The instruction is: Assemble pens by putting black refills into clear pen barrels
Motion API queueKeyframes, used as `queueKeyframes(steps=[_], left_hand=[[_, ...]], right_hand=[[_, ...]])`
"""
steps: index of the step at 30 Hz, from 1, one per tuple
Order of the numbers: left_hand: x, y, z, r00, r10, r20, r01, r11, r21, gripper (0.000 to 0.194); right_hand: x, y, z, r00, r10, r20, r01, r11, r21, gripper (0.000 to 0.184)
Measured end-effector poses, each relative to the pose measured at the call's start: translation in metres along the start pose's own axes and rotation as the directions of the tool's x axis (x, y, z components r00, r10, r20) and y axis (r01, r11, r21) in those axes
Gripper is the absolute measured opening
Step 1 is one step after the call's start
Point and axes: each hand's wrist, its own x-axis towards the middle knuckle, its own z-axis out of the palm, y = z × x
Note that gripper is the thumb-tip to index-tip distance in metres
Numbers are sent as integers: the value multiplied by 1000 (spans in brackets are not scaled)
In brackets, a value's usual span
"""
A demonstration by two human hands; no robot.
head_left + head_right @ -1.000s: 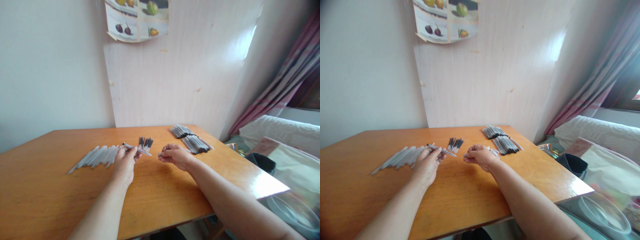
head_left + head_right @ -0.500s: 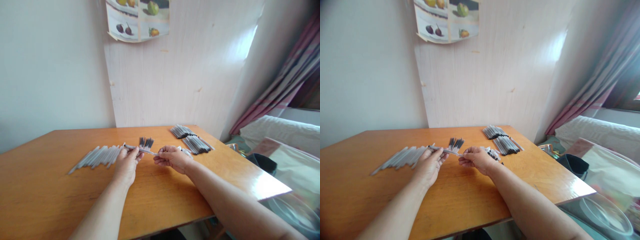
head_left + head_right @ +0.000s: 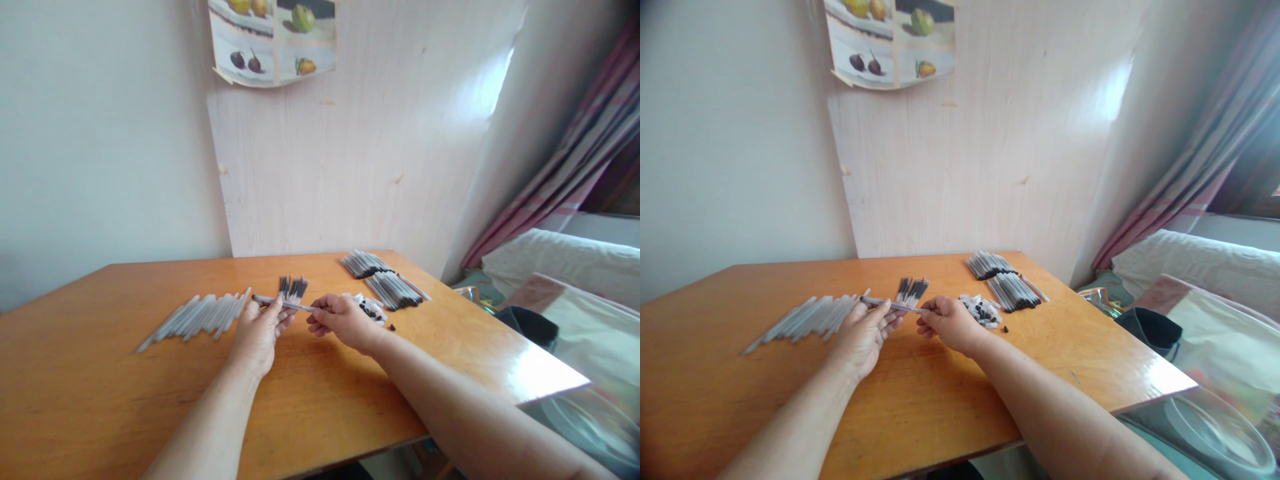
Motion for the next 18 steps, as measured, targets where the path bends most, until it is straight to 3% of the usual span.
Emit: queueKeyframes(steps=[8,18], left_hand=[[-3,-1,3,999,30,-25,-31,1000,-8,30],[-4,-4,2,999,17,-35,-17,1000,-2,30]], right_hand=[[1,5,5,996,-87,-19,84,990,-118,14],[-3,-3,11,998,-59,-10,56,985,-166,16]])
